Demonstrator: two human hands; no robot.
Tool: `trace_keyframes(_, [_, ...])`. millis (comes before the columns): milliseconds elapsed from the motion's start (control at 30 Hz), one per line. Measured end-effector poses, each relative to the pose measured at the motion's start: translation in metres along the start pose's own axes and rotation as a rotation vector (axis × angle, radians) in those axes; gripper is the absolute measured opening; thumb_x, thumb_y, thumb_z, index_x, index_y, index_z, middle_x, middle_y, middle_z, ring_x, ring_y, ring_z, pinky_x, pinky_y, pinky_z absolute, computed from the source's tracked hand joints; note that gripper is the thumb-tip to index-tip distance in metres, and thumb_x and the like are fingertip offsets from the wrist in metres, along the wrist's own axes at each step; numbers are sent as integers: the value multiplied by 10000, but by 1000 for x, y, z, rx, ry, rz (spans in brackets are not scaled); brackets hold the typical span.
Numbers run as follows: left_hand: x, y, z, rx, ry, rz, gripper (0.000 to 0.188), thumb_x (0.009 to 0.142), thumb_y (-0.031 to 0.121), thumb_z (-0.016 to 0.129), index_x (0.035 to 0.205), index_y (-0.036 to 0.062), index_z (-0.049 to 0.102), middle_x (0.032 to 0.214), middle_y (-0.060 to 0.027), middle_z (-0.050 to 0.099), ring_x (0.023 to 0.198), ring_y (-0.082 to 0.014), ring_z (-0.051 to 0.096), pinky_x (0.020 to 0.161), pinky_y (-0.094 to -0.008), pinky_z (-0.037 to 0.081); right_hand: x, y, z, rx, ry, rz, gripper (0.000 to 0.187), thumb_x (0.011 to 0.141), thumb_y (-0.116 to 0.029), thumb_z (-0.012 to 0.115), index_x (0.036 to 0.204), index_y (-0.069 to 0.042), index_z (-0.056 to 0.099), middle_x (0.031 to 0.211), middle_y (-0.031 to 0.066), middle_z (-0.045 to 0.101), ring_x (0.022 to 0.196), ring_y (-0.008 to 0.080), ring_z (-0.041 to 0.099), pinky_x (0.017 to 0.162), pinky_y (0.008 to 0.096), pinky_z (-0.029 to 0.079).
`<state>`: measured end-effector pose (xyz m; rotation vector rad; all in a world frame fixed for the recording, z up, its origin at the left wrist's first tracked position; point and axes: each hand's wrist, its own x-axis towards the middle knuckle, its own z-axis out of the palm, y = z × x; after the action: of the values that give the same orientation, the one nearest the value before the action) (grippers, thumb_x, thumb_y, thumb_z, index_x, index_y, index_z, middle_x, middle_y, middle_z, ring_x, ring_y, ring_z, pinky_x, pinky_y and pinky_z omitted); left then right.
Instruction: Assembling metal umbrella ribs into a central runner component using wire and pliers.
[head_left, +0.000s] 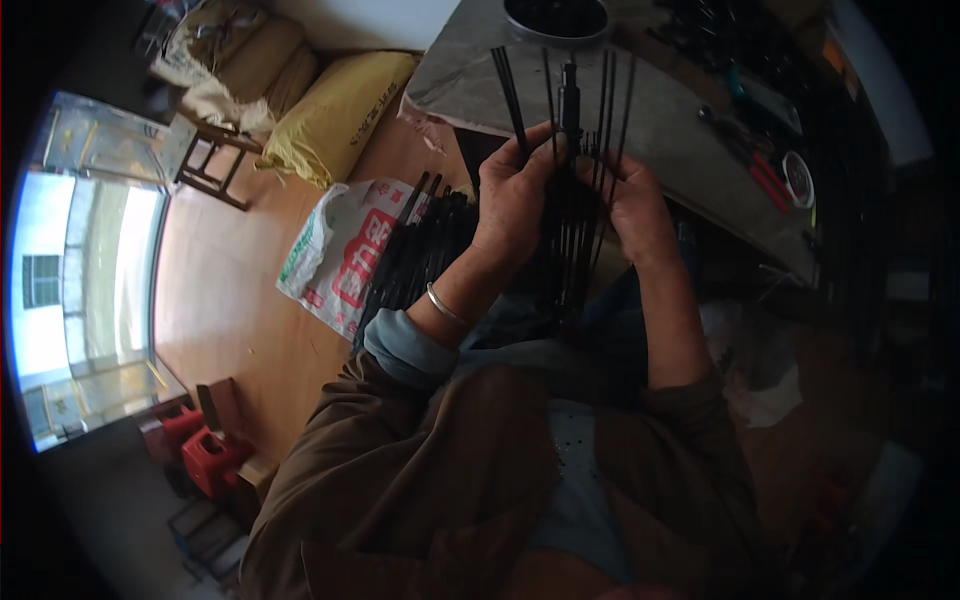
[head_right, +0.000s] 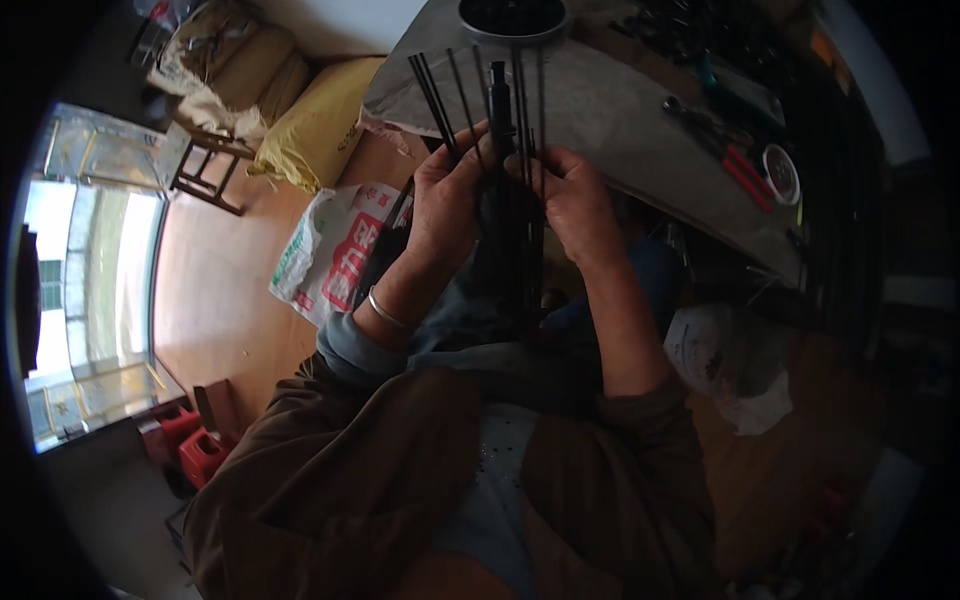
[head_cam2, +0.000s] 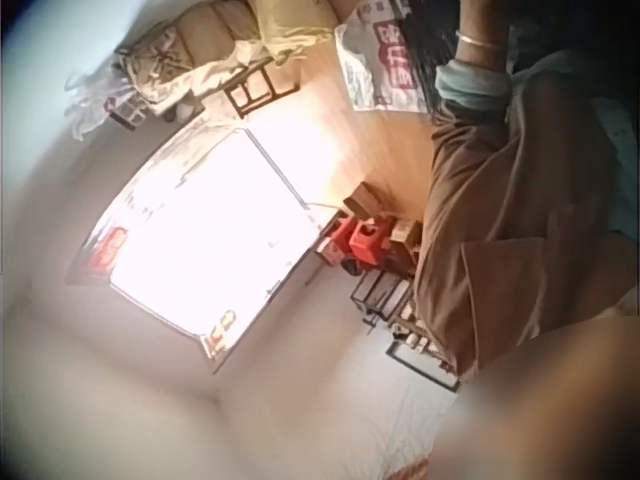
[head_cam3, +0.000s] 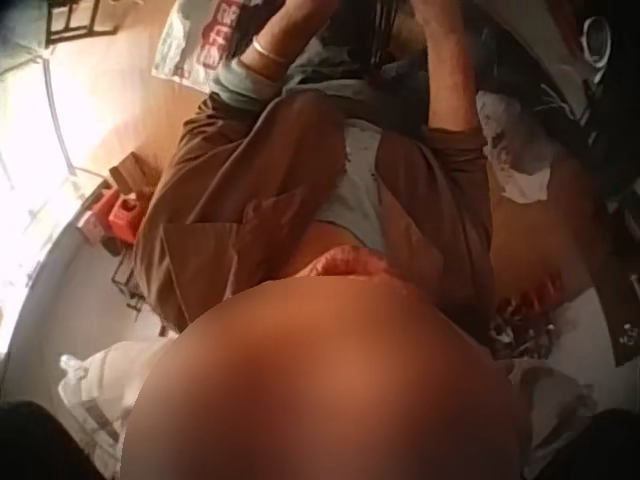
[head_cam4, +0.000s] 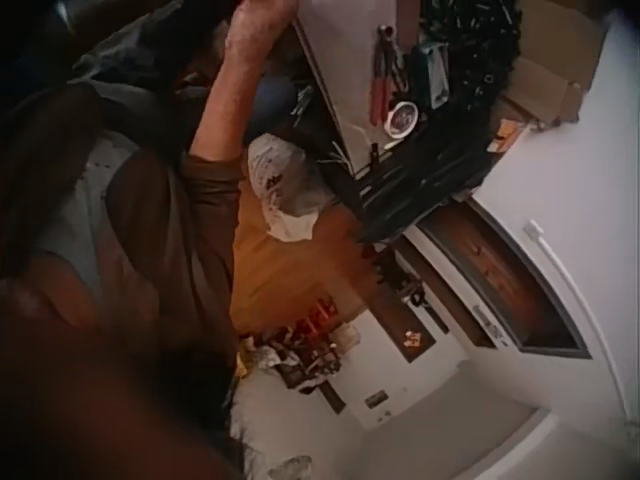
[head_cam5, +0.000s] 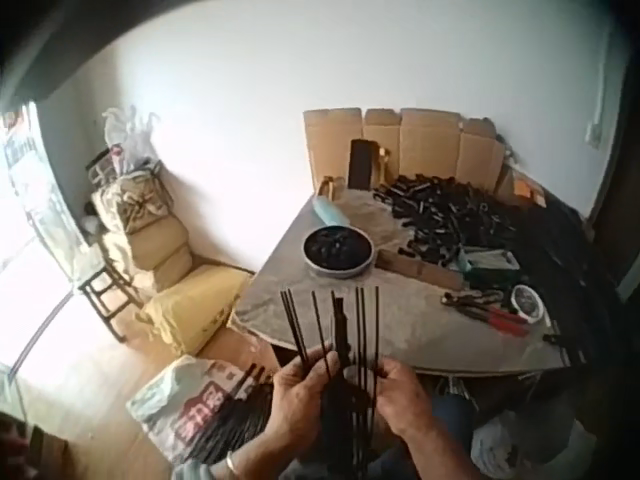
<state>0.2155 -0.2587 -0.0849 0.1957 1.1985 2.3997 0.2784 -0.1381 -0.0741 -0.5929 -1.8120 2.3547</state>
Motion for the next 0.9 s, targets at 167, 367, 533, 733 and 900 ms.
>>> trace_keyframes(167, [7, 2, -14, -80, 16, -51, 274, 921, 103, 605, 1158, -36, 600, 960, -57, 678, 826, -96, 633, 740, -218, 516, 11, 7, 8, -75, 17, -4, 200, 901, -218, 661, 971, -31, 657, 762, -26, 623, 657, 43, 564, 566, 180, 438])
trace_keyframes(367, [14, 0, -23, -177, -16, -76, 254, 918, 105, 613, 1131, -35, 614, 919, -43, 680, 785, -84, 629, 703, -214, 518, 10, 5, 22, -75, 80, -53, 151, 898, -179, 665, 922, -30, 669, 772, -21, 633, 647, 40, 557, 573, 193, 446])
trace_keyframes(533, [19, 1, -26, -232, -42, -102, 246, 922, 102, 607, 1129, -30, 616, 912, -36, 672, 774, -76, 622, 696, -210, 515, 14, 6, 23, -115, 93, -83, 158, 888, -184, 679, 910, -28, 670, 752, -30, 624, 635, 40, 552, 564, 193, 448])
trace_keyframes(733, [21, 0, -29, -222, -61, -130, 252, 925, 98, 603, 1140, -33, 609, 903, -30, 662, 764, -68, 609, 685, -204, 511, 11, 2, 29, -122, 98, -97, 173, 882, -192, 686, 902, -21, 669, 742, -19, 631, 624, 52, 573, 564, 207, 473])
trace_keyframes(900, [19, 1, -22, -181, -42, -116, 239, 920, 92, 608, 1124, -32, 620, 898, -31, 663, 764, -64, 602, 682, -202, 509, 8, 0, 24, -125, 95, -112, 169, 882, -181, 683, 900, -14, 669, 745, 1, 642, 613, 69, 594, 568, 222, 497])
